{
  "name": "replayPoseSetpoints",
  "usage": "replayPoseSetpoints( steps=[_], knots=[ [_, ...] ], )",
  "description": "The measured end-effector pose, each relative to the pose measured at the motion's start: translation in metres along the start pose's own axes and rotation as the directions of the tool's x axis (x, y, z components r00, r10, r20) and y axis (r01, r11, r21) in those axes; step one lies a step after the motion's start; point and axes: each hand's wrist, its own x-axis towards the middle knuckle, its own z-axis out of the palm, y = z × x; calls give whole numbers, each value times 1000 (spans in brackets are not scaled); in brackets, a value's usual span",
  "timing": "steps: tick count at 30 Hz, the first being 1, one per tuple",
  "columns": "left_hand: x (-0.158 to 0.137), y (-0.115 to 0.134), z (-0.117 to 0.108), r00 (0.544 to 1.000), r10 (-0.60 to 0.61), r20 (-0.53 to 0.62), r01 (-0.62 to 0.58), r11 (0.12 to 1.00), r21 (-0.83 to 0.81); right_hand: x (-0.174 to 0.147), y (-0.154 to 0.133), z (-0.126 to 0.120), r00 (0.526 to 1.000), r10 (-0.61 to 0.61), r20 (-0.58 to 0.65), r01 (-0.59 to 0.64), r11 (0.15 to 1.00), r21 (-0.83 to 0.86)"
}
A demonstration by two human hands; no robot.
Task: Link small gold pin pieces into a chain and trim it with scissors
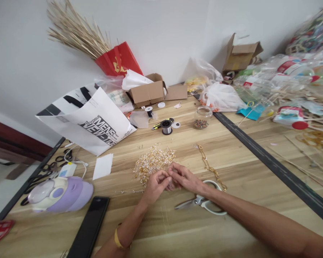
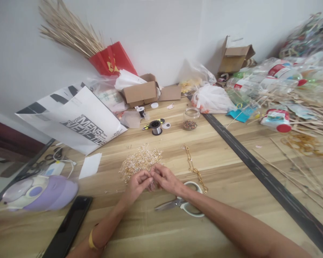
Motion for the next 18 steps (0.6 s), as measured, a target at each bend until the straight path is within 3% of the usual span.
replayPoseSetpoints(
  steps=[14,18],
  knots=[
    [1,-2,-3,1000,0,20,0,1000,0,-1,-4,0,1000,-7,7,8,998,-68],
    [-1,2,-4,1000,-7,16,7,1000,-7,0,-6,0,998,-10,-56,8,999,-45]
  ],
)
